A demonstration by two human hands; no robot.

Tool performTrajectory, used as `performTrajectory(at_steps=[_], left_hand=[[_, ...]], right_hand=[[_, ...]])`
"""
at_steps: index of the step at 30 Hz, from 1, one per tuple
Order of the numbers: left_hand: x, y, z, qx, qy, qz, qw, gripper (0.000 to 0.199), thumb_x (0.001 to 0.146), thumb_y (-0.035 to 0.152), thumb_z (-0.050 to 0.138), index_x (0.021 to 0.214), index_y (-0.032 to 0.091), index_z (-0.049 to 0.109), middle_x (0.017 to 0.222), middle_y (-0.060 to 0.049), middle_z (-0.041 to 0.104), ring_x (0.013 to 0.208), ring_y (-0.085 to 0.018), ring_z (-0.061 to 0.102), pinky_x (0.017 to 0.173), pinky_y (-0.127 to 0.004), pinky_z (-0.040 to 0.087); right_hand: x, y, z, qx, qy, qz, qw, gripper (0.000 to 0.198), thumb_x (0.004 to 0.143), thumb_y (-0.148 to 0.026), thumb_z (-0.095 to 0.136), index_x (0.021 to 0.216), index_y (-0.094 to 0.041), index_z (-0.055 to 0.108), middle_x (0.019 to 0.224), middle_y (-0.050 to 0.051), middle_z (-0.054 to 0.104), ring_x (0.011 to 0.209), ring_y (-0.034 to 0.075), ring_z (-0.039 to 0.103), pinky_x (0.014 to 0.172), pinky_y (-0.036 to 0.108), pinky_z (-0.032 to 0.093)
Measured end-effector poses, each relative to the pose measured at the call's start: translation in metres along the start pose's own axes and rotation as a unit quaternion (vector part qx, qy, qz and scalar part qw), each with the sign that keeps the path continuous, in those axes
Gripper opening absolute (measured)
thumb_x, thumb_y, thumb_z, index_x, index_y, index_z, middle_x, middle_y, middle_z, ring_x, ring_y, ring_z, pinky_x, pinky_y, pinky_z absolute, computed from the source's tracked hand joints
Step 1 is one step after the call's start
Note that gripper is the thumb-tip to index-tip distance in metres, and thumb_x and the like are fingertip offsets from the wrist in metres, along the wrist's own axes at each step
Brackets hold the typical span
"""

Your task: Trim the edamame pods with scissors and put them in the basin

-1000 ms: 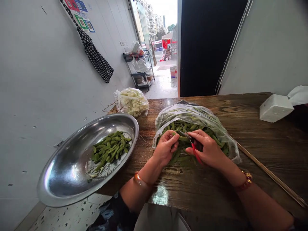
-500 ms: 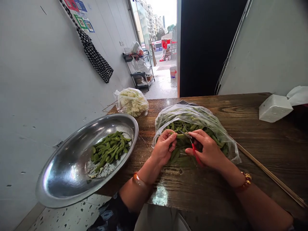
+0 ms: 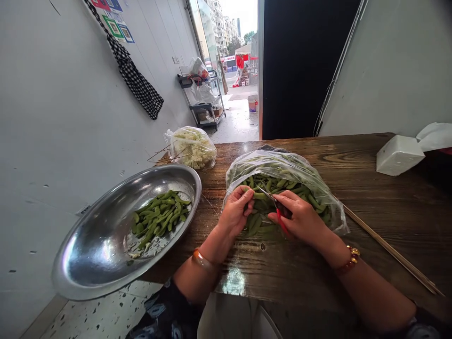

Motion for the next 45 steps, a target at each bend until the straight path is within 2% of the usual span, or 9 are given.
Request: performTrajectory(at_steps=[8,18,23,31,35,38,42,44,45], left_hand=[[0.003,-0.004,-0.003,0.011,0.004,0.000,1.000,0.038,0.062,0.033,0.083,0.076,0.014,0.053,0.068,0.004,0.049,0.048,-0.002,0.039,0.036,-0.013,0.021],[-0.002,-0.003,0.007,0.069,-0.022,0.016,0.997,0.036,0.066,0.035,0.081,0.077,0.014,0.054,0.062,0.005,0.046,0.046,-0.001,0.035,0.038,-0.013,0.019],[0.000,-0.003,0.004,0.063,-0.026,0.009,0.998,0.036,0.066,0.036,0.080,0.076,0.014,0.054,0.061,0.006,0.045,0.046,-0.001,0.035,0.038,-0.014,0.019],[0.003,0.003,-0.001,0.068,-0.007,0.039,0.997,0.034,0.070,0.036,0.077,0.076,0.015,0.052,0.058,0.007,0.043,0.045,-0.002,0.034,0.037,-0.013,0.021],[0.006,0.010,-0.008,0.033,0.022,0.050,0.998,0.033,0.074,0.037,0.071,0.071,0.016,0.046,0.067,0.003,0.050,0.048,-0.003,0.042,0.038,-0.014,0.028],[0.006,0.010,-0.010,0.009,0.020,0.025,0.999,0.033,0.076,0.038,0.067,0.071,0.017,0.043,0.068,0.003,0.050,0.053,-0.007,0.050,0.041,-0.016,0.036],[0.005,0.001,-0.006,0.099,-0.014,-0.008,0.995,0.028,0.078,0.040,0.064,0.075,0.018,0.047,0.064,0.004,0.049,0.050,-0.009,0.050,0.041,-0.018,0.037],[0.006,0.000,-0.006,0.205,-0.016,0.030,0.978,0.024,0.081,0.039,0.060,0.076,0.017,0.053,0.059,0.005,0.047,0.048,-0.008,0.047,0.044,-0.018,0.036],[0.005,0.002,-0.005,0.274,-0.009,0.065,0.960,0.021,0.082,0.036,0.059,0.075,0.016,0.055,0.059,0.004,0.048,0.051,-0.008,0.048,0.048,-0.019,0.038]], right_hand=[[-0.002,0.001,0.004,-0.039,-0.008,-0.005,0.999,0.035,0.088,-0.038,0.060,0.118,-0.020,0.059,0.102,0.010,0.063,0.092,0.024,0.064,0.082,0.040,0.055],[0.001,-0.002,-0.005,-0.026,0.022,-0.011,0.999,0.044,0.081,-0.041,0.069,0.118,-0.020,0.057,0.105,0.009,0.061,0.092,0.024,0.062,0.079,0.038,0.054],[0.001,-0.001,-0.004,-0.028,0.005,-0.004,1.000,0.038,0.086,-0.041,0.063,0.116,-0.020,0.058,0.104,0.009,0.062,0.091,0.024,0.063,0.082,0.039,0.054],[-0.002,0.002,0.005,-0.042,-0.007,-0.007,0.999,0.034,0.088,-0.037,0.061,0.116,-0.019,0.060,0.103,0.009,0.064,0.089,0.023,0.065,0.081,0.037,0.054],[0.001,0.011,-0.003,-0.019,0.053,0.009,0.998,0.037,0.086,-0.039,0.063,0.115,-0.017,0.061,0.102,0.010,0.064,0.088,0.022,0.064,0.081,0.036,0.053],[0.003,0.017,-0.013,-0.015,0.099,0.015,0.995,0.035,0.085,-0.038,0.064,0.114,-0.018,0.062,0.102,0.010,0.065,0.091,0.023,0.064,0.082,0.037,0.053],[0.005,0.017,-0.017,-0.010,0.112,0.014,0.994,0.031,0.085,-0.036,0.064,0.112,-0.019,0.063,0.102,0.009,0.067,0.091,0.023,0.064,0.082,0.037,0.052],[0.005,0.016,-0.016,-0.011,0.106,0.014,0.994,0.031,0.086,-0.036,0.064,0.112,-0.019,0.063,0.102,0.009,0.067,0.092,0.023,0.064,0.083,0.037,0.052],[0.005,0.016,-0.015,-0.013,0.102,0.015,0.995,0.032,0.086,-0.036,0.064,0.112,-0.019,0.063,0.102,0.009,0.067,0.092,0.023,0.064,0.083,0.037,0.052]])
Point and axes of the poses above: each hand's wrist, its own x-axis towards the middle knuckle, its own z-axis out of the palm, y = z × x, the point moved 5 cm from there along x, towards the middle knuckle
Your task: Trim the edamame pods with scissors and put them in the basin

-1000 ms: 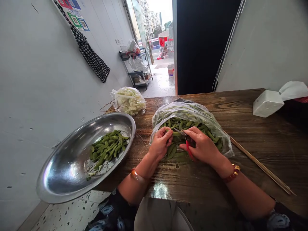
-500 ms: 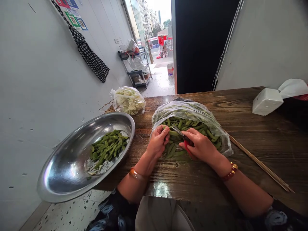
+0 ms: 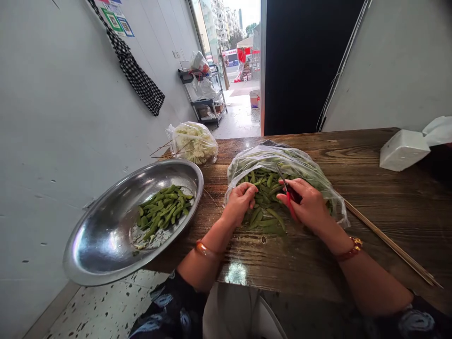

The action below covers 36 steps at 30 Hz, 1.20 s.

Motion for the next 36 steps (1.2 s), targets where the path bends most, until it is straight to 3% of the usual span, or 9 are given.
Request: performTrajectory(at_steps=[4,6,11,13,17,20,23,27,36], left_hand=[[-0.002,0.005,0.002,0.282,0.034,0.108,0.953,0.008,0.080,0.022,0.061,0.086,0.017,0.065,0.079,-0.001,0.066,0.074,-0.013,0.058,0.071,-0.024,0.045],[-0.004,0.003,0.007,0.369,0.003,0.124,0.921,0.022,0.082,0.020,0.060,0.103,0.020,0.064,0.094,-0.002,0.069,0.082,-0.016,0.061,0.077,-0.027,0.046],[-0.011,-0.005,0.019,0.549,-0.086,0.115,0.823,0.031,0.085,0.027,0.058,0.116,0.023,0.057,0.107,-0.008,0.067,0.094,-0.023,0.063,0.075,-0.029,0.046],[-0.011,-0.006,0.019,0.572,-0.094,0.104,0.808,0.026,0.086,0.029,0.058,0.111,0.022,0.058,0.102,-0.008,0.066,0.090,-0.023,0.063,0.071,-0.029,0.045],[-0.005,-0.002,0.012,0.468,-0.054,0.115,0.875,0.015,0.083,0.030,0.060,0.095,0.020,0.059,0.089,-0.004,0.064,0.082,-0.019,0.059,0.070,-0.027,0.042],[0.001,0.000,0.001,0.292,0.003,0.095,0.952,0.016,0.079,0.031,0.064,0.085,0.017,0.059,0.074,0.001,0.059,0.070,-0.013,0.053,0.065,-0.024,0.040],[0.002,-0.004,-0.001,0.096,-0.007,0.026,0.995,0.025,0.077,0.038,0.066,0.087,0.016,0.058,0.065,0.003,0.054,0.053,-0.007,0.043,0.051,-0.020,0.032],[-0.004,-0.003,0.005,-0.017,-0.040,-0.027,0.999,0.032,0.076,0.043,0.066,0.090,0.016,0.056,0.059,0.004,0.055,0.041,-0.004,0.032,0.042,-0.020,0.019],[-0.009,0.015,0.015,0.142,-0.034,0.089,0.985,0.017,0.079,0.032,0.065,0.080,0.015,0.061,0.059,0.001,0.061,0.059,-0.010,0.054,0.064,-0.023,0.041]], right_hand=[[-0.002,-0.001,0.003,-0.007,-0.002,-0.003,1.000,0.034,0.085,-0.036,0.065,0.114,-0.017,0.062,0.101,0.009,0.066,0.090,0.022,0.064,0.081,0.037,0.052],[-0.003,-0.001,0.004,-0.008,0.002,-0.012,1.000,0.035,0.085,-0.037,0.065,0.114,-0.017,0.062,0.100,0.009,0.066,0.090,0.022,0.064,0.081,0.036,0.053],[-0.003,-0.002,0.005,-0.004,0.008,-0.028,1.000,0.037,0.085,-0.035,0.066,0.115,-0.014,0.062,0.102,0.010,0.066,0.092,0.022,0.063,0.083,0.036,0.052],[-0.003,-0.002,0.004,-0.004,0.010,-0.026,1.000,0.037,0.084,-0.035,0.066,0.115,-0.014,0.062,0.102,0.010,0.066,0.091,0.022,0.063,0.082,0.036,0.052],[-0.002,-0.002,0.002,-0.004,0.008,-0.015,1.000,0.035,0.085,-0.035,0.065,0.114,-0.015,0.063,0.100,0.010,0.066,0.089,0.022,0.064,0.080,0.036,0.053],[-0.003,-0.001,0.001,-0.004,0.007,-0.007,1.000,0.035,0.085,-0.036,0.065,0.114,-0.017,0.062,0.101,0.009,0.066,0.089,0.022,0.064,0.080,0.036,0.053],[-0.003,-0.001,0.002,0.000,0.007,-0.005,1.000,0.034,0.085,-0.036,0.065,0.114,-0.018,0.062,0.102,0.010,0.067,0.091,0.023,0.065,0.082,0.038,0.053],[-0.002,-0.003,0.004,0.015,-0.002,0.002,1.000,0.030,0.083,-0.034,0.066,0.109,-0.018,0.064,0.102,0.010,0.069,0.092,0.023,0.066,0.082,0.038,0.054],[-0.005,-0.011,0.012,0.084,-0.045,0.054,0.994,0.022,0.079,-0.026,0.066,0.100,-0.020,0.067,0.098,0.006,0.073,0.085,0.021,0.067,0.079,0.035,0.053]])
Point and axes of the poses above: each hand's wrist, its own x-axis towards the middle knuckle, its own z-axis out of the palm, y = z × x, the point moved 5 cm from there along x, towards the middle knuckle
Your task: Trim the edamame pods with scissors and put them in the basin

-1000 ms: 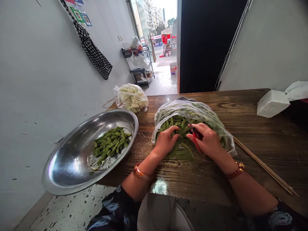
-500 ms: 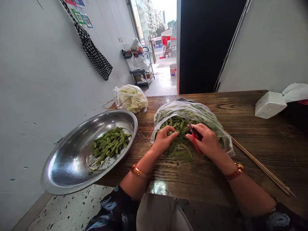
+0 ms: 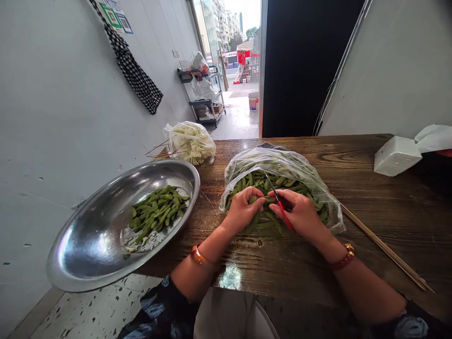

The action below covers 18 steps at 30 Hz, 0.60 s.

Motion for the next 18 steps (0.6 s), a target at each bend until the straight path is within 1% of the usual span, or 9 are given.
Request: performTrajectory(at_steps=[2,4,7,9,11,13,15,18], left_hand=[[-0.001,-0.002,0.003,-0.016,-0.025,-0.015,0.999,0.022,0.080,0.036,0.064,0.080,0.015,0.061,0.059,0.001,0.060,0.056,-0.010,0.051,0.059,-0.022,0.039],[-0.002,-0.003,0.006,-0.041,-0.049,-0.037,0.997,0.026,0.081,0.040,0.063,0.081,0.014,0.061,0.059,0.001,0.059,0.052,-0.008,0.047,0.053,-0.021,0.036],[-0.005,-0.004,0.009,-0.082,-0.071,-0.069,0.992,0.030,0.081,0.043,0.062,0.085,0.013,0.062,0.059,0.001,0.058,0.047,-0.006,0.040,0.047,-0.020,0.030],[-0.006,-0.002,0.010,-0.102,-0.083,-0.082,0.988,0.030,0.078,0.041,0.066,0.088,0.013,0.062,0.061,0.002,0.058,0.049,-0.006,0.041,0.048,-0.019,0.030],[-0.007,0.000,0.010,-0.115,-0.087,-0.082,0.986,0.030,0.073,0.038,0.071,0.088,0.013,0.063,0.066,0.001,0.058,0.054,-0.007,0.046,0.053,-0.019,0.035],[-0.008,0.002,0.010,-0.121,-0.086,-0.077,0.986,0.030,0.070,0.037,0.073,0.085,0.012,0.062,0.069,0.001,0.057,0.059,-0.008,0.048,0.056,-0.020,0.037],[-0.008,0.002,0.010,-0.107,-0.088,-0.073,0.988,0.029,0.072,0.037,0.071,0.082,0.012,0.063,0.067,0.002,0.054,0.058,-0.008,0.046,0.056,-0.020,0.036],[-0.007,0.002,0.011,-0.073,-0.101,-0.064,0.990,0.025,0.075,0.037,0.068,0.074,0.012,0.061,0.063,0.002,0.050,0.057,-0.008,0.041,0.053,-0.020,0.032]], right_hand=[[0.000,-0.001,0.000,-0.003,-0.002,0.006,1.000,0.021,0.079,-0.026,0.064,0.098,-0.019,0.068,0.095,0.006,0.073,0.082,0.020,0.066,0.077,0.034,0.053],[0.000,0.001,0.000,0.004,-0.003,0.024,1.000,0.020,0.079,-0.027,0.063,0.097,-0.019,0.068,0.090,0.005,0.072,0.075,0.019,0.065,0.071,0.032,0.053],[-0.001,0.007,0.000,0.057,-0.021,0.081,0.995,0.022,0.080,-0.031,0.063,0.098,-0.018,0.066,0.075,0.002,0.068,0.060,0.015,0.059,0.058,0.027,0.050],[-0.002,0.011,0.001,0.111,-0.038,0.124,0.985,0.025,0.080,-0.033,0.063,0.100,-0.018,0.065,0.064,-0.002,0.062,0.051,0.012,0.055,0.050,0.024,0.046],[-0.003,0.013,0.002,0.158,-0.050,0.158,0.973,0.029,0.080,-0.036,0.064,0.102,-0.018,0.064,0.058,-0.004,0.058,0.047,0.011,0.052,0.046,0.023,0.044],[-0.004,0.012,0.002,0.186,-0.058,0.178,0.965,0.031,0.078,-0.038,0.065,0.102,-0.018,0.064,0.058,-0.004,0.058,0.046,0.011,0.051,0.044,0.022,0.042],[-0.004,0.011,0.003,0.202,-0.059,0.189,0.959,0.032,0.077,-0.039,0.067,0.101,-0.018,0.064,0.058,-0.004,0.058,0.046,0.010,0.051,0.043,0.022,0.042],[-0.004,0.013,0.003,0.234,-0.036,0.204,0.950,0.032,0.075,-0.039,0.069,0.099,-0.018,0.063,0.058,-0.005,0.057,0.045,0.009,0.050,0.042,0.021,0.042]])
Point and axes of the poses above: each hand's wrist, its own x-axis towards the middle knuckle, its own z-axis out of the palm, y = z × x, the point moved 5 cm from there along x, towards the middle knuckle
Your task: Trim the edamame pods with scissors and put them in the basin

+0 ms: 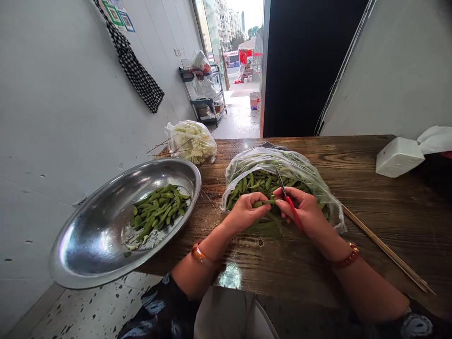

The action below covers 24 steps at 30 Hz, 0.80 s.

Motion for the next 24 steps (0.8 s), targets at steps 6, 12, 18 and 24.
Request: performTrajectory(at_steps=[6,12,18,24], left_hand=[[0.001,0.000,0.000,0.015,0.018,0.023,0.999,0.026,0.075,0.039,0.067,0.075,0.013,0.062,0.068,0.000,0.053,0.064,-0.010,0.044,0.058,-0.021,0.036],[0.000,0.000,-0.004,-0.010,0.063,0.044,0.997,0.030,0.078,0.044,0.064,0.076,0.014,0.061,0.067,0.000,0.055,0.065,-0.011,0.047,0.062,-0.022,0.039],[-0.002,0.007,-0.006,0.041,0.097,0.082,0.991,0.015,0.078,0.031,0.065,0.076,0.016,0.061,0.078,-0.002,0.061,0.076,-0.014,0.054,0.075,-0.024,0.043],[-0.001,0.001,-0.003,0.054,0.064,0.043,0.996,0.023,0.078,0.037,0.063,0.071,0.015,0.061,0.069,0.000,0.057,0.068,-0.013,0.049,0.066,-0.023,0.039]], right_hand=[[0.000,0.006,0.000,0.066,0.023,0.032,0.997,0.036,0.076,-0.043,0.069,0.102,-0.019,0.060,0.055,-0.007,0.054,0.041,0.008,0.045,0.039,0.020,0.039],[-0.002,0.003,0.011,-0.010,-0.015,-0.001,1.000,0.033,0.074,-0.039,0.069,0.099,-0.019,0.062,0.059,-0.005,0.057,0.045,0.011,0.051,0.042,0.023,0.042],[-0.001,0.002,0.011,-0.108,-0.002,-0.070,0.992,0.032,0.078,-0.035,0.065,0.104,-0.017,0.063,0.073,0.001,0.066,0.054,0.014,0.057,0.050,0.026,0.046],[-0.004,-0.004,0.012,-0.219,0.036,-0.169,0.960,0.017,0.079,-0.027,0.063,0.094,-0.020,0.063,0.085,0.004,0.069,0.071,0.018,0.064,0.067,0.031,0.053]])
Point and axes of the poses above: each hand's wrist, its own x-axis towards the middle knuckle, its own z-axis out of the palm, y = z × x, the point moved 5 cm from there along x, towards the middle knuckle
